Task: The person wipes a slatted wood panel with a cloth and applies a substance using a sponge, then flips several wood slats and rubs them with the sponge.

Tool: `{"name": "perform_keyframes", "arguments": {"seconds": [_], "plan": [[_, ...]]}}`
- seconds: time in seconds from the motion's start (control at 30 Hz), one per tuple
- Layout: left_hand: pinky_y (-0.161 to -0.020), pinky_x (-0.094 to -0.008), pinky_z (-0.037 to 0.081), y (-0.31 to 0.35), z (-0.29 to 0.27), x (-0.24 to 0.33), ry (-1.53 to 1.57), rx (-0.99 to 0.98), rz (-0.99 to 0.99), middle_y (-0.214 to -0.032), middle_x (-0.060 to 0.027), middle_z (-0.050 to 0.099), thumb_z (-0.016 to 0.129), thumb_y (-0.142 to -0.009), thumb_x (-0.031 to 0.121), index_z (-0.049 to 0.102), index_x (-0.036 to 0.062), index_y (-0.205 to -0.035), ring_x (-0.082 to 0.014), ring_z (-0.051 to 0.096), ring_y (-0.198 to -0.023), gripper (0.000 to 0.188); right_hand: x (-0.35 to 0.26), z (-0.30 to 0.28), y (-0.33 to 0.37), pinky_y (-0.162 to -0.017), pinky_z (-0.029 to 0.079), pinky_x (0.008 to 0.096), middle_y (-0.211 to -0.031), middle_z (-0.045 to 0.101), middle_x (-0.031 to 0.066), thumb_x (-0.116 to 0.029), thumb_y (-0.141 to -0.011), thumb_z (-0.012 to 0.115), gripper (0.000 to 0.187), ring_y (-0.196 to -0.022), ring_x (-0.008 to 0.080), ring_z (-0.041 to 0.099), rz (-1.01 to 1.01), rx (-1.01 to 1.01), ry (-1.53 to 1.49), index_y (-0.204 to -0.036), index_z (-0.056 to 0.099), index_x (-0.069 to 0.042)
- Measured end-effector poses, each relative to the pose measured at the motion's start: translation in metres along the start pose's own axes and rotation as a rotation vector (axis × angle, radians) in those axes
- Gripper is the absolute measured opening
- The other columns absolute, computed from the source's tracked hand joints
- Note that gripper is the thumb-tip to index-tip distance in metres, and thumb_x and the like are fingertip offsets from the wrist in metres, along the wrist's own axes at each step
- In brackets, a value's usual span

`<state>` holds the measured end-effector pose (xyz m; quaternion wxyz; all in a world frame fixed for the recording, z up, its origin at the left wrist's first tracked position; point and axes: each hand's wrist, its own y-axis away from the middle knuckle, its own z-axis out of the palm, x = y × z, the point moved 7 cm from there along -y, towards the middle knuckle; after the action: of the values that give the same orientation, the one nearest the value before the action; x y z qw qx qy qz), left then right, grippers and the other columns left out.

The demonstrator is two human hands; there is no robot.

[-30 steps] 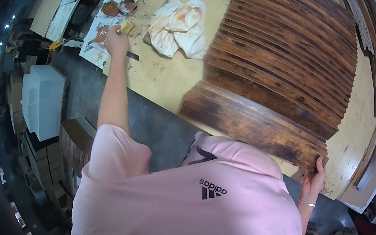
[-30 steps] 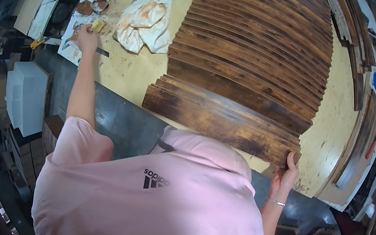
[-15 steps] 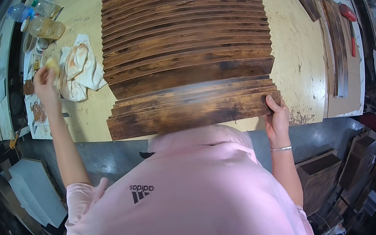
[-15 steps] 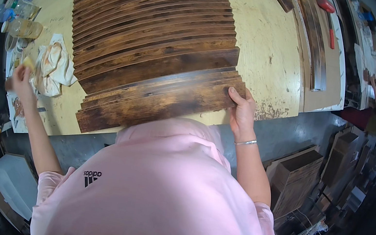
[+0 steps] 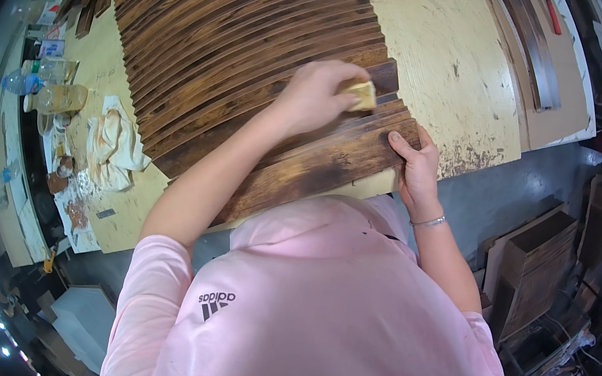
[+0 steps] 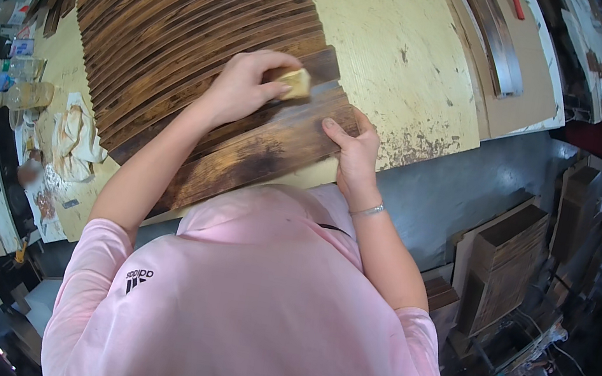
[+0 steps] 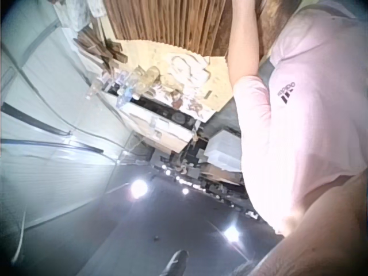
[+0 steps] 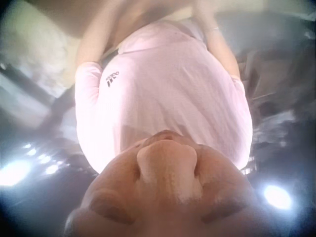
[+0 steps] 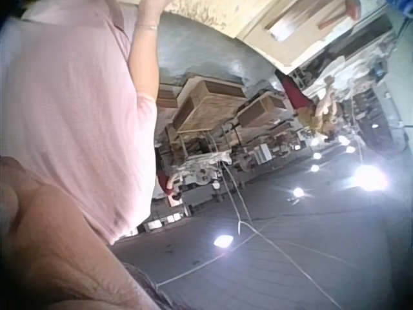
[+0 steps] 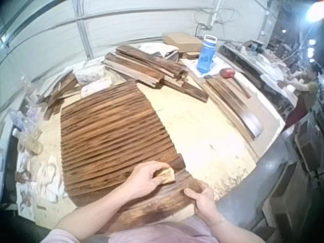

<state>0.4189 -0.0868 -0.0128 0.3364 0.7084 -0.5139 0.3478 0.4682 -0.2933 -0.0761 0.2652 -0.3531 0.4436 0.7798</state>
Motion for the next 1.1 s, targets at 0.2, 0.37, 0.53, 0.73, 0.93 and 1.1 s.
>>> {"name": "perform_keyframes", "arguments": {"seconds": [0.2,0.37,0.53,0.73,0.93,1.1], "plan": [[-0.087,-0.0366,0.053,-0.035,0.043,0.034,-0.019,-0.102,0.1,-0.11,-0.0165,0.072,0.071,-0.086,0.006,0.071,0.0021,-0.119,-0.0269,0.068,-0.097,0.033,0.01,-0.007,-0.007,-0.093,0.055,0.031,-0.12,0.067,0.017,0.003,-0.086,0.074,0.061,-0.104,0.02,0.068,-0.003,-0.06,-0.006,-0.139,0.046,0.013],[-0.085,-0.0385,0.054,-0.005,0.015,0.024,-0.243,-0.284,-0.094,-0.106,-0.0145,0.073,0.07,-0.086,0.0,0.074,0.0034,-0.115,-0.0279,0.069,-0.094,0.029,0.014,-0.016,-0.009,-0.095,0.054,0.0309,-0.127,0.063,0.0214,0.0,-0.084,0.078,0.074,-0.108,0.0205,0.066,-0.052,0.006,0.052,-0.145,0.039,0.016],[-0.085,-0.0362,0.054,-0.012,0.013,0.029,-0.076,-0.037,-0.02,-0.106,-0.0153,0.073,0.068,-0.087,-0.002,0.072,0.0008,-0.114,-0.0268,0.069,-0.094,0.028,0.014,-0.015,-0.007,-0.095,0.054,0.0307,-0.128,0.062,0.0222,-0.001,-0.084,0.079,0.076,-0.111,0.0206,0.064,-0.038,-0.015,0.051,-0.146,0.038,0.016],[-0.089,-0.0377,0.055,-0.013,0.025,0.023,-0.221,-0.235,-0.055,-0.106,-0.0164,0.073,0.066,-0.087,-0.005,0.073,0.002,-0.114,-0.0301,0.07,-0.099,0.029,0.014,-0.015,-0.007,-0.094,0.054,0.03,-0.128,0.063,0.0214,-0.001,-0.084,0.079,0.076,-0.109,0.0207,0.066,-0.041,0.004,0.065,-0.146,0.038,0.015],[-0.086,-0.0291,0.053,0.004,0.004,-0.006,0.167,-0.135,-0.223,-0.106,-0.0065,0.072,0.063,-0.091,-0.005,0.069,-0.0035,-0.12,-0.0143,0.066,-0.096,0.03,0.015,-0.015,-0.008,-0.092,0.054,0.0295,-0.122,0.066,0.0205,-0.003,-0.083,0.08,0.075,-0.105,0.02,0.067,-0.07,0.005,0.077,-0.144,0.04,0.015],[-0.09,-0.0258,0.05,0.03,-0.005,-0.01,0.706,0.112,-0.197,-0.112,-0.007,0.071,0.066,-0.09,-0.001,0.067,-0.0023,-0.125,-0.0125,0.065,-0.101,0.034,0.01,-0.009,-0.01,-0.085,0.056,0.0282,-0.117,0.069,0.0185,-0.005,-0.083,0.082,0.072,-0.097,0.0189,0.069,0.004,0.027,0.102,-0.14,0.043,0.014]]}}
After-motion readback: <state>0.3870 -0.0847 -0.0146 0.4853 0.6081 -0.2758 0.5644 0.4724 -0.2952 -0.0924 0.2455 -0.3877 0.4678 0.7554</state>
